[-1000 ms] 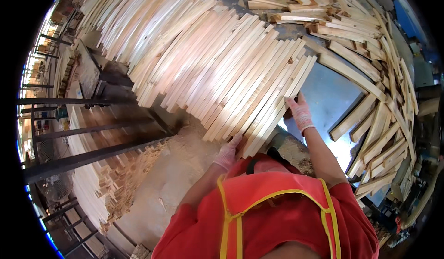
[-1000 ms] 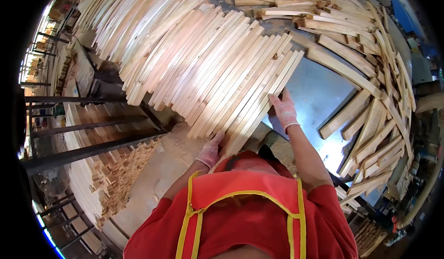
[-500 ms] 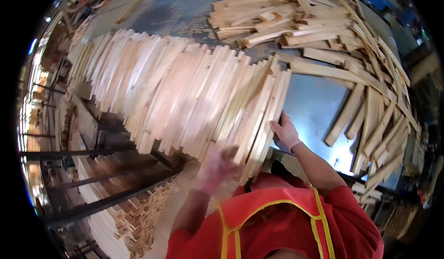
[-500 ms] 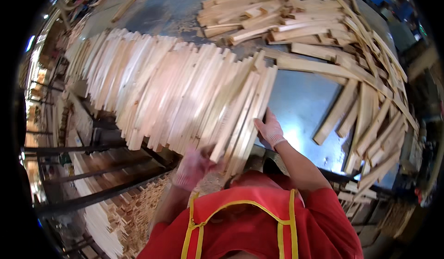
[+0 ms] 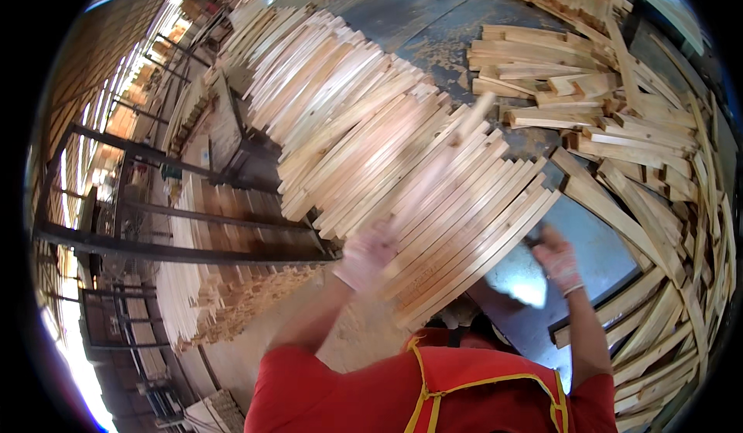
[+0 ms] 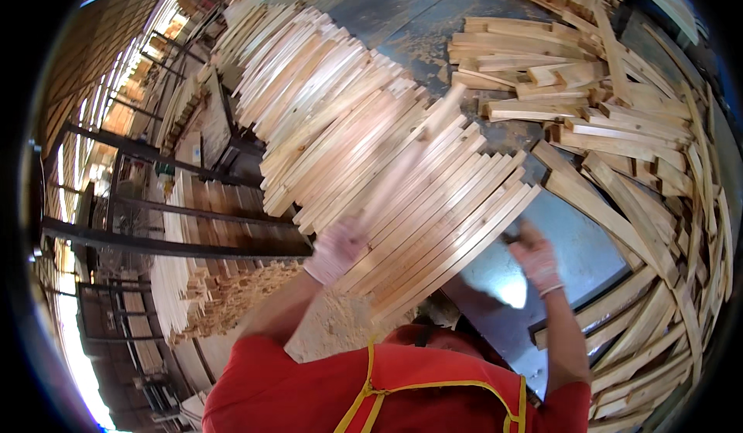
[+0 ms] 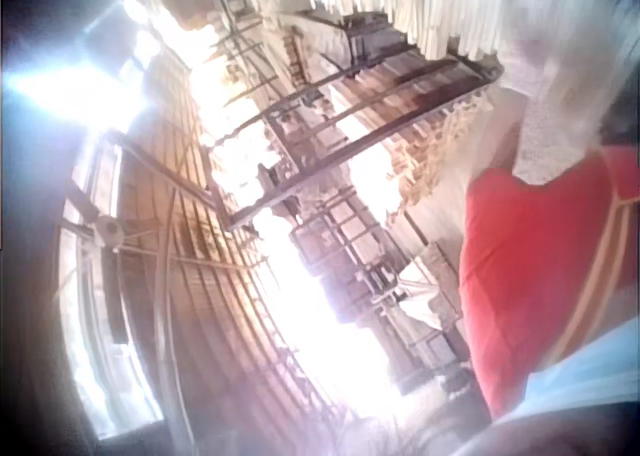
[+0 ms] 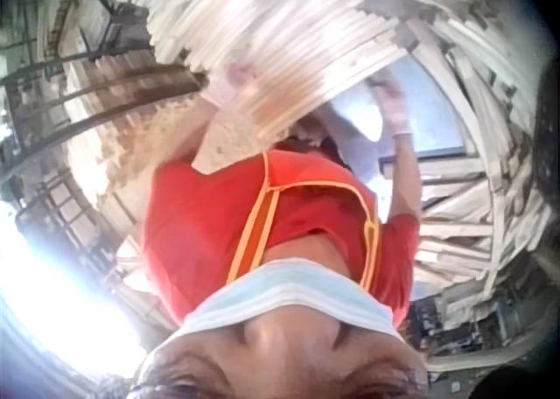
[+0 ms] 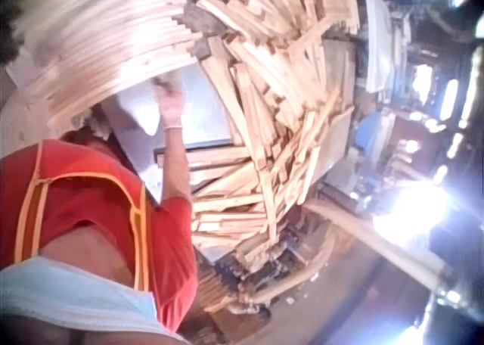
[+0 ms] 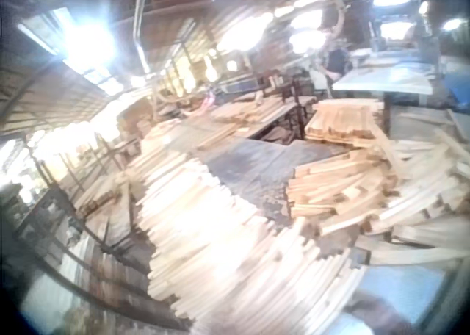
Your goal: The person repeatedly picks up thin wooden planks from a pile and places them into a neat vertical stack on a metal table. The person handles the planks one at a time, aligning them with the existing stack.
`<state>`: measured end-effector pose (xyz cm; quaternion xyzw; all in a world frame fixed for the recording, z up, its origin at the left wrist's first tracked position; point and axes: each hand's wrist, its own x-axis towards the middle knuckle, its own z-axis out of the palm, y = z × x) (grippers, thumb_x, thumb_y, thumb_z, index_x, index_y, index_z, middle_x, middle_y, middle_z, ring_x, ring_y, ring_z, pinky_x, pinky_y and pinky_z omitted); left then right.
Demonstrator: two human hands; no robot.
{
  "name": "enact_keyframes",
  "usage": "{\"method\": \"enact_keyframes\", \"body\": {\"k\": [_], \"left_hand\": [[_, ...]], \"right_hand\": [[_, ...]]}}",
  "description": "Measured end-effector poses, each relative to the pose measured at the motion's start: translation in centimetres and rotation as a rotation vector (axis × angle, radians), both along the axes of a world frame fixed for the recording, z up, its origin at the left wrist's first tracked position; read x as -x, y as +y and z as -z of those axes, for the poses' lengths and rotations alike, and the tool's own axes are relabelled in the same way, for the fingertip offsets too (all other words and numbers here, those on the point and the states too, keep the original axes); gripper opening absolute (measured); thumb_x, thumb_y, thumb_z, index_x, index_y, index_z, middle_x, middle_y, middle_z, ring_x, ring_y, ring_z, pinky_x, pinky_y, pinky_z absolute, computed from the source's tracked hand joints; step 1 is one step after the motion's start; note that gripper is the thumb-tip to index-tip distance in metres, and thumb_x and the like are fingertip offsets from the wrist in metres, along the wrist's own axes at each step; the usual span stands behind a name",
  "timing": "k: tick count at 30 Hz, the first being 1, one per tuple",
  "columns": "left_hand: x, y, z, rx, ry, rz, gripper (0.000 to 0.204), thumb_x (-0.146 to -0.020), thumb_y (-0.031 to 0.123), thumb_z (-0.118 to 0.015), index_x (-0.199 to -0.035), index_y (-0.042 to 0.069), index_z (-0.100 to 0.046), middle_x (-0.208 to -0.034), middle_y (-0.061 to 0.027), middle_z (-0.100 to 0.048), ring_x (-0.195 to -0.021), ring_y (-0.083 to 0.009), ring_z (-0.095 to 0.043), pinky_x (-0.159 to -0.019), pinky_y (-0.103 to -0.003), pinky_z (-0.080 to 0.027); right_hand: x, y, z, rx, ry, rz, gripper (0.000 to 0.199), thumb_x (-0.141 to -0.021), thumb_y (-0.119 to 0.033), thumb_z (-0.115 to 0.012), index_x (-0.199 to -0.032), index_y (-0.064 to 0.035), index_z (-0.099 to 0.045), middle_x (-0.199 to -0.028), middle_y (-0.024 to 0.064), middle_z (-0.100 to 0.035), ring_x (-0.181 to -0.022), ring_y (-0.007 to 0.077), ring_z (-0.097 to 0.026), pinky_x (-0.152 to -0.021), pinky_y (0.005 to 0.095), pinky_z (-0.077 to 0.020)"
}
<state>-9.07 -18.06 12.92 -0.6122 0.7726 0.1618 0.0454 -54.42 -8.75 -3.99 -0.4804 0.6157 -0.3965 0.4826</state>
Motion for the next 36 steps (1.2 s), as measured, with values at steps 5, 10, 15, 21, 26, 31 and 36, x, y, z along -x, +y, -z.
{"method": "enact_keyframes", "body": {"k": [5,10,15,21,26,31,36], "left_hand": [[-9.0,-7.0,0.9,0.112,-0.238,-0.29,0.062,-0.097,0.043,-0.065,-0.153,0.02,-0.051,-0.134,-0.0139,-0.065,-0.113,-0.0358,-0.069,-0.094,-0.049,-0.056],[-11.0,-7.7,1.8,0.376,-0.605,-0.294,0.065,-0.094,0.039,-0.068,-0.15,0.011,-0.05,-0.145,-0.0198,-0.056,-0.131,-0.0411,-0.057,-0.102,-0.054,-0.05],[-10.7,-1.5,5.1,0.482,-0.004,-0.537,0.06,-0.093,0.033,-0.069,-0.145,0.008,-0.054,-0.14,-0.0195,-0.059,-0.13,-0.0441,-0.054,-0.105,-0.054,-0.047],[-9.4,20.1,13.9,-0.587,0.681,-1.025,0.061,-0.102,0.05,-0.067,-0.141,0.003,-0.064,-0.131,-0.0107,-0.072,-0.109,-0.0256,-0.068,-0.095,-0.042,-0.052],[-4.1,17.7,15.1,-0.891,1.405,-1.022,0.048,-0.101,0.038,-0.074,-0.134,0.005,-0.067,-0.122,-0.0075,-0.073,-0.107,-0.0246,-0.069,-0.085,-0.04,-0.057],[-2.4,16.3,9.3,-1.056,1.583,-1.305,0.042,-0.1,0.029,-0.074,-0.133,0.005,-0.067,-0.121,-0.0099,-0.073,-0.105,-0.0275,-0.07,-0.091,-0.04,-0.058],[-5.3,18.0,10.6,-0.768,1.346,-0.603,0.045,-0.108,0.043,-0.059,-0.134,0.007,-0.066,-0.132,-0.0126,-0.07,-0.118,-0.0314,-0.064,-0.097,-0.049,-0.054]], "right_hand": [[11.3,-2.2,-7.5,0.314,1.576,-0.144,0.089,-0.085,-0.03,-0.08,-0.162,-0.014,-0.037,-0.133,0.0169,-0.067,-0.117,0.0374,-0.066,-0.1,0.0448,-0.055],[12.0,-7.5,-9.5,-0.284,1.359,-0.085,0.085,-0.089,-0.029,-0.079,-0.163,-0.0186,-0.038,-0.134,0.0162,-0.069,-0.121,0.0345,-0.067,-0.1,0.0448,-0.0548],[13.7,-3.4,-0.4,-0.019,0.788,0.147,0.089,-0.094,-0.027,-0.079,-0.168,-0.0182,-0.031,-0.122,0.0152,-0.074,-0.103,0.0257,-0.071,-0.09,0.0383,-0.056],[-7.9,3.4,-5.0,-0.456,-0.381,0.207,0.076,-0.098,-0.028,-0.076,-0.163,-0.0196,-0.039,-0.093,0.0031,-0.067,-0.068,0.0132,-0.06,-0.061,0.0278,-0.0534],[-17.4,2.9,-5.4,-0.444,-0.252,0.339,0.062,-0.098,-0.033,-0.075,-0.152,-0.0171,-0.049,-0.109,0.007,-0.073,-0.08,0.0185,-0.07,-0.071,0.0383,-0.0613],[-18.0,3.3,-3.9,-0.39,-0.333,0.449,0.057,-0.096,-0.018,-0.074,-0.147,-0.0097,-0.05,-0.102,0.0084,-0.072,-0.075,0.0192,-0.065,-0.064,0.0345,-0.0535],[-18.9,3.4,-4.7,-0.319,-0.305,0.457,0.06,-0.097,-0.013,-0.072,-0.151,-0.0013,-0.05,-0.125,0.0133,-0.073,-0.108,0.0214,-0.066,-0.097,0.0347,-0.0522]]}}
